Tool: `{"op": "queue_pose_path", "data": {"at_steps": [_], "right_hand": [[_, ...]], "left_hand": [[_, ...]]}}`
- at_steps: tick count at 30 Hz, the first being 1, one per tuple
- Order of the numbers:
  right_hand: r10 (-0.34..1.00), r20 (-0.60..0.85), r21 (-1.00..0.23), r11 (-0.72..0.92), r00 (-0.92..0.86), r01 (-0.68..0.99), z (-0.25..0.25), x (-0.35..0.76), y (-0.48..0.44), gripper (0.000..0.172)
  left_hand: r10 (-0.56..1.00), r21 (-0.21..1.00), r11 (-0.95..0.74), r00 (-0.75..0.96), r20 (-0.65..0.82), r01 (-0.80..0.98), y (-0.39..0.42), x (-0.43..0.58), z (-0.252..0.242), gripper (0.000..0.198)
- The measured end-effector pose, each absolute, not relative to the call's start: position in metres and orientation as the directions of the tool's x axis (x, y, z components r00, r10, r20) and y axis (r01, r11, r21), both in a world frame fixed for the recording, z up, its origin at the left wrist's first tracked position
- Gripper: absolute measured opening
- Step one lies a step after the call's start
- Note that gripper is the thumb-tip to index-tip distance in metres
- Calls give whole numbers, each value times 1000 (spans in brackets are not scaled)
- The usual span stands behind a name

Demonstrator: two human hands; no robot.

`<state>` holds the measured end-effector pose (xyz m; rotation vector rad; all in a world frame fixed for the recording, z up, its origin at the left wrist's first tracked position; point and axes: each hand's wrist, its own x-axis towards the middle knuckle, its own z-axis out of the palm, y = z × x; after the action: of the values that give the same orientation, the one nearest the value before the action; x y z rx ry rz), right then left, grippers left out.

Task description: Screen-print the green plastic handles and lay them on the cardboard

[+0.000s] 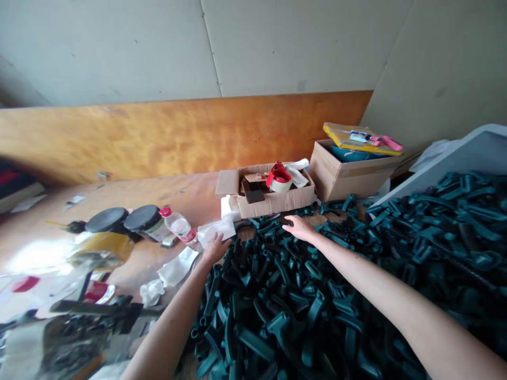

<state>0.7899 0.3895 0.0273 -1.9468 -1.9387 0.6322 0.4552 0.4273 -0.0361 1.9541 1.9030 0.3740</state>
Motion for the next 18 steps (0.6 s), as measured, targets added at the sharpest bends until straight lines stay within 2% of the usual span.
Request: {"op": "queue_pose_path", "data": {"at_steps": [4,6,8,9,11,13,18], "right_hand": [[984,-159,-505,-152,82,850,-11,784,425,56],[974,-197,-503,-199,113,841,-26,777,436,58],[965,-228,-500,-229,128,835,-37,770,445,62],[961,-246,-496,-239,128,835,-42,768,449,65],[948,-291,-478,-261,129,838,-48,764,456,74],[941,-316,-461,-266,124,847,-52,762,461,80],[919,-387,-447,-258,75,857,-52,764,465,82]], "left_hand": [[984,409,121,-163,70,905,445,459,-49,66],[948,415,117,-226,224,902,444,467,-50,65],[916,403,-3,-159,367,915,441,480,-50,58],[922,384,-92,-67,381,919,441,488,-51,53],[951,356,-238,141,276,904,446,504,-53,45],[962,359,-271,240,128,893,457,518,-57,44],[975,394,-160,206,-79,905,489,533,-71,65]]}}
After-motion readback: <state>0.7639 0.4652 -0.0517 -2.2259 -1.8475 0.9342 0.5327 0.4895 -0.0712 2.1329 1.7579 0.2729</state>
